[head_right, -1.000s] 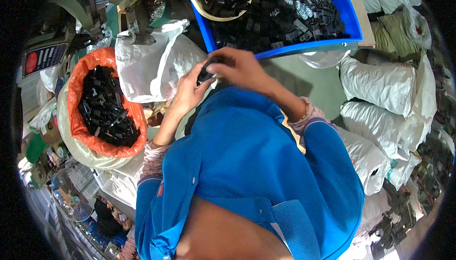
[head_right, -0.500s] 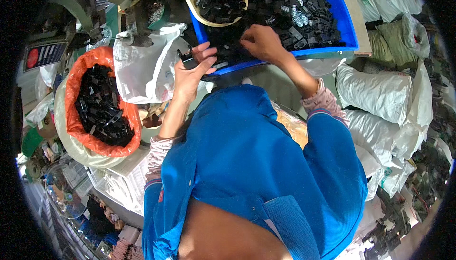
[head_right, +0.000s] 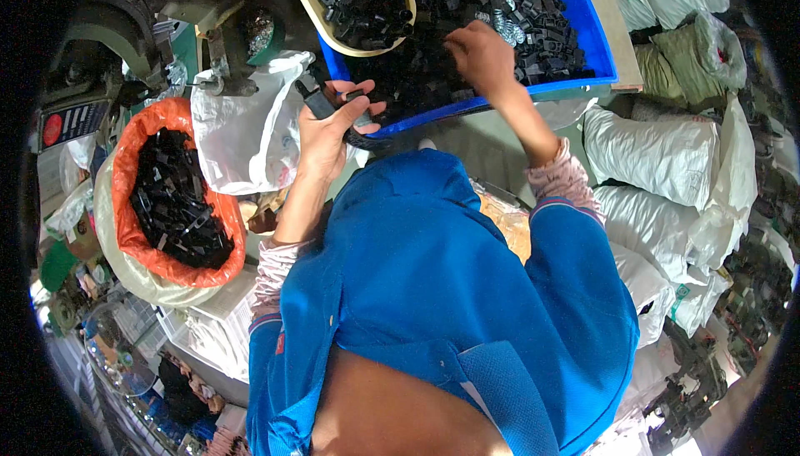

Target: The person repeatedly picks small black plastic components from a blue bin, joins them with a metal spring, and places the assembled units into a white bag. The process is continuous and repetitive throughout the clip.

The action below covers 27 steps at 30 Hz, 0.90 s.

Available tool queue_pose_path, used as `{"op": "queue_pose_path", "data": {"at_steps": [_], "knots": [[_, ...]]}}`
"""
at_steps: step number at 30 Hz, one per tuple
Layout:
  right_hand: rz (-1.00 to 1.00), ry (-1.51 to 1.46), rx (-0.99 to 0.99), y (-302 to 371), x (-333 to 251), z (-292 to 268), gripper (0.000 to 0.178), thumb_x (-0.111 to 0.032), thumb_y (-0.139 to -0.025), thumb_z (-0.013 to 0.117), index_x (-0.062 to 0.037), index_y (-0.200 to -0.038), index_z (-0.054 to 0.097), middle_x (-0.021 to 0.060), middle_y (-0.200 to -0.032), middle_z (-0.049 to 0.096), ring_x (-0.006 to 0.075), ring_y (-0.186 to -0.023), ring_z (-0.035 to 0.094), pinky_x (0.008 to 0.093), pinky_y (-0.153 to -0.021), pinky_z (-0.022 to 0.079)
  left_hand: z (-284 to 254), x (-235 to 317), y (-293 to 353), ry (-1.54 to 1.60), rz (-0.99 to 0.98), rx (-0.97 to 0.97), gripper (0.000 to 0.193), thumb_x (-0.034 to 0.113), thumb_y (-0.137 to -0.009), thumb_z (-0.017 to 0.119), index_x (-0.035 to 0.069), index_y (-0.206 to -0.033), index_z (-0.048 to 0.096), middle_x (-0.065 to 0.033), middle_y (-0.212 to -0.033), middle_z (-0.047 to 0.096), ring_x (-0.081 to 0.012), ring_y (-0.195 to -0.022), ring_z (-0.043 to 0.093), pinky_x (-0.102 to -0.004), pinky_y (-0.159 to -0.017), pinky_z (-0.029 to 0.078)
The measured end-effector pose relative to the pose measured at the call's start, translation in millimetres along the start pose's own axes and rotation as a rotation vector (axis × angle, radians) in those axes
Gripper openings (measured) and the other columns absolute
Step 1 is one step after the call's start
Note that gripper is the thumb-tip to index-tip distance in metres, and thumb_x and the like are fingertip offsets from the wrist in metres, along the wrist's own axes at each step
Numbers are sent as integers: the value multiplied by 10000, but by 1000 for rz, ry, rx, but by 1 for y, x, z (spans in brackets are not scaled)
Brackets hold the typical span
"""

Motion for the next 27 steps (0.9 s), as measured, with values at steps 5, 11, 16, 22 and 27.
{"op": "queue_pose_path", "data": {"at_steps": [5,11,16,22,27], "knots": [[5,270,-143,-11,42,30,37,-110,-809,642,-88,-837,650,103,-882,580,335,-861,608,460,-646,511,5,5,-7,39,7,-41,212,-1,-878,665,8,-1074,585,-211,-1162,639,-309,-921,698,-364,-643,606],[47,286,-106,-12,37,29,54,-131,-814,648,-93,-835,614,109,-910,566,346,-896,600,469,-653,515,13,8,-7,181,33,-98,252,-19,-882,634,-8,-1121,555,-210,-1122,644,-315,-966,680,-407,-731,621],[67,282,-100,-5,37,30,75,-154,-817,667,-103,-849,622,99,-900,568,338,-904,596,460,-661,509,14,7,-9,142,-1,-122,276,-31,-879,622,-16,-1143,546,-210,-1096,650,-308,-996,669,-409,-754,620],[166,88,-91,-5,41,14,110,-163,-828,681,-101,-919,678,123,-945,625,344,-901,622,451,-706,510,7,11,-8,34,60,-98,323,-36,-869,640,-39,-1183,561,-189,-1109,655,-264,-980,668,-360,-743,610],[241,-116,-32,-3,41,-5,107,-121,-837,673,-38,-903,689,176,-893,673,347,-834,658,405,-725,520,3,11,-6,-76,108,-81,352,-28,-864,665,-33,-1203,570,-167,-1120,658,-218,-966,659,-347,-766,598]]}}
Point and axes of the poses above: each hand's wrist, its own y-axis away from the middle knuckle, its own z-axis out of the palm, x = y × z, the point moved 7 cm from there along -y, towards the middle knuckle
